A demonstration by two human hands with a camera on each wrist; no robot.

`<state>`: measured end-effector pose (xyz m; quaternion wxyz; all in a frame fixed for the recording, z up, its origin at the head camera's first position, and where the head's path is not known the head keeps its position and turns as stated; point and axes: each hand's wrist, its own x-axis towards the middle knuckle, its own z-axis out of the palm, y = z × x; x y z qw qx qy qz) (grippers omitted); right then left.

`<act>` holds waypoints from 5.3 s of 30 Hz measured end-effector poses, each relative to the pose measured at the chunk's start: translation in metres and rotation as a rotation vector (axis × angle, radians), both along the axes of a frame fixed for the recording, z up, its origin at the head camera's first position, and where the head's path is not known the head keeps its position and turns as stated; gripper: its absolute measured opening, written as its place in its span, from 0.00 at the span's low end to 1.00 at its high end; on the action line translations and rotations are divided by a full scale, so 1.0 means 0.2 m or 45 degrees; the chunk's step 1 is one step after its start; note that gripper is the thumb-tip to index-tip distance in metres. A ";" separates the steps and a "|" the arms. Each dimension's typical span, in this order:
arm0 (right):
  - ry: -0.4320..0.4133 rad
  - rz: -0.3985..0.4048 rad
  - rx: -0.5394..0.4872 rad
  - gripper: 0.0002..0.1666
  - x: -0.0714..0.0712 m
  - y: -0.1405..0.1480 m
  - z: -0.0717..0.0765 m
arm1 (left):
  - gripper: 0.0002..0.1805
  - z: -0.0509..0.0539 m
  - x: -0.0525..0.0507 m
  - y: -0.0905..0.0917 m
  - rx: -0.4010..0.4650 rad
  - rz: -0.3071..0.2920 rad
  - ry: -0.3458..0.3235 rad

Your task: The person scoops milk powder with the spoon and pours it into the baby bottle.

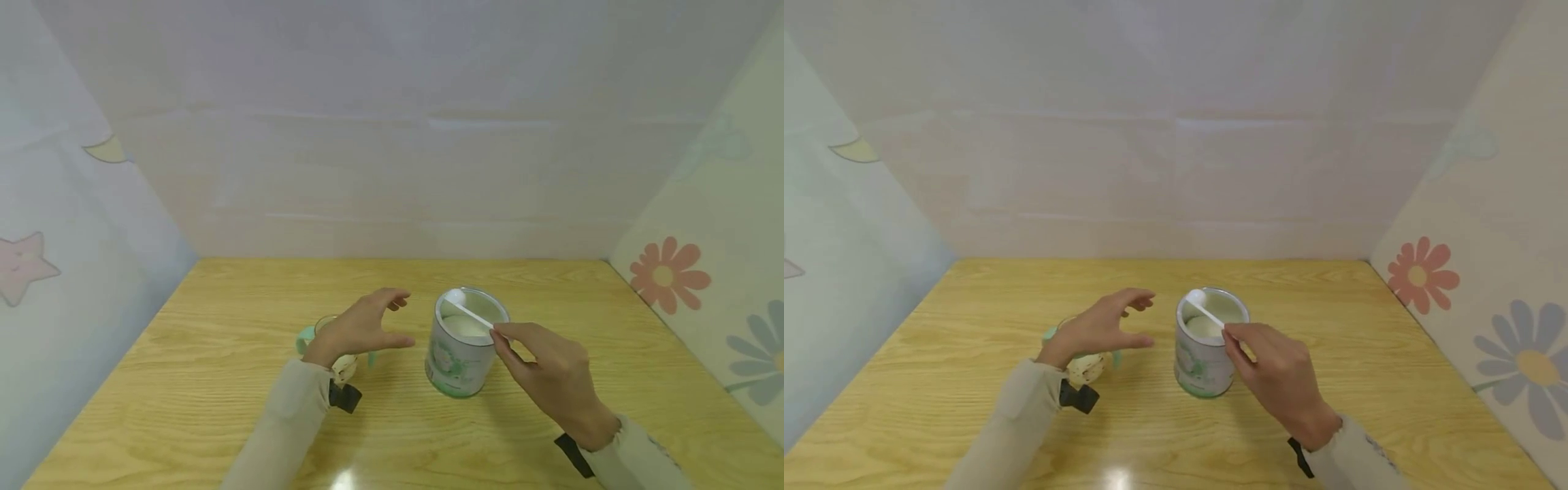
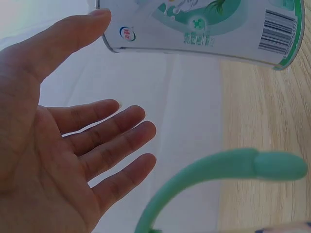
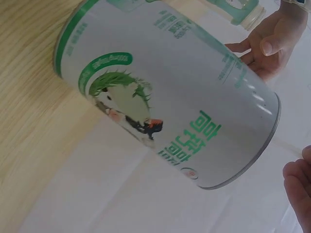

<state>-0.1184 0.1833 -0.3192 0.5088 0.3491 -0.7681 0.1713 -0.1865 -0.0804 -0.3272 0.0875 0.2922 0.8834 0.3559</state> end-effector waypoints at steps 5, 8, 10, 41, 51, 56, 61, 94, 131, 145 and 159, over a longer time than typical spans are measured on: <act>-0.038 -0.040 0.023 0.28 -0.01 0.02 0.00 | 0.44 -0.02 0.00 0.04 0.028 -0.012 -0.036; -0.102 -0.071 0.055 0.30 -0.02 0.02 0.00 | 0.46 -0.04 0.00 0.07 0.044 -0.023 -0.063; -0.164 -0.090 0.080 0.31 -0.02 0.03 0.01 | 0.47 -0.05 0.00 0.09 0.057 -0.025 -0.084; -0.819 -0.014 0.099 0.08 -0.17 -0.06 0.01 | 0.49 -0.19 -0.01 0.21 0.145 -0.039 -0.132; -0.863 0.094 0.063 0.09 -0.19 -0.07 0.00 | 0.46 -0.20 -0.02 0.22 0.176 -0.091 -0.095; -0.891 0.184 0.073 0.08 -0.21 -0.06 0.00 | 0.45 -0.19 -0.01 0.22 0.171 -0.099 -0.084; -0.973 0.261 0.101 0.04 -0.22 -0.04 0.01 | 0.45 -0.18 -0.01 0.22 0.163 -0.082 -0.102; -1.076 0.105 -0.289 0.11 -0.20 0.04 0.06 | 0.44 -0.19 0.00 0.22 0.197 -0.099 -0.116; -0.971 0.381 -0.138 0.15 -0.27 0.07 0.12 | 0.44 -0.19 0.00 0.23 0.196 -0.126 -0.106; -0.977 0.304 -0.229 0.13 -0.28 0.08 0.17 | 0.45 -0.19 0.00 0.23 0.182 -0.128 -0.100; -1.075 0.207 -0.395 0.12 -0.28 0.12 0.17 | 0.45 -0.19 0.01 0.23 0.174 -0.114 -0.105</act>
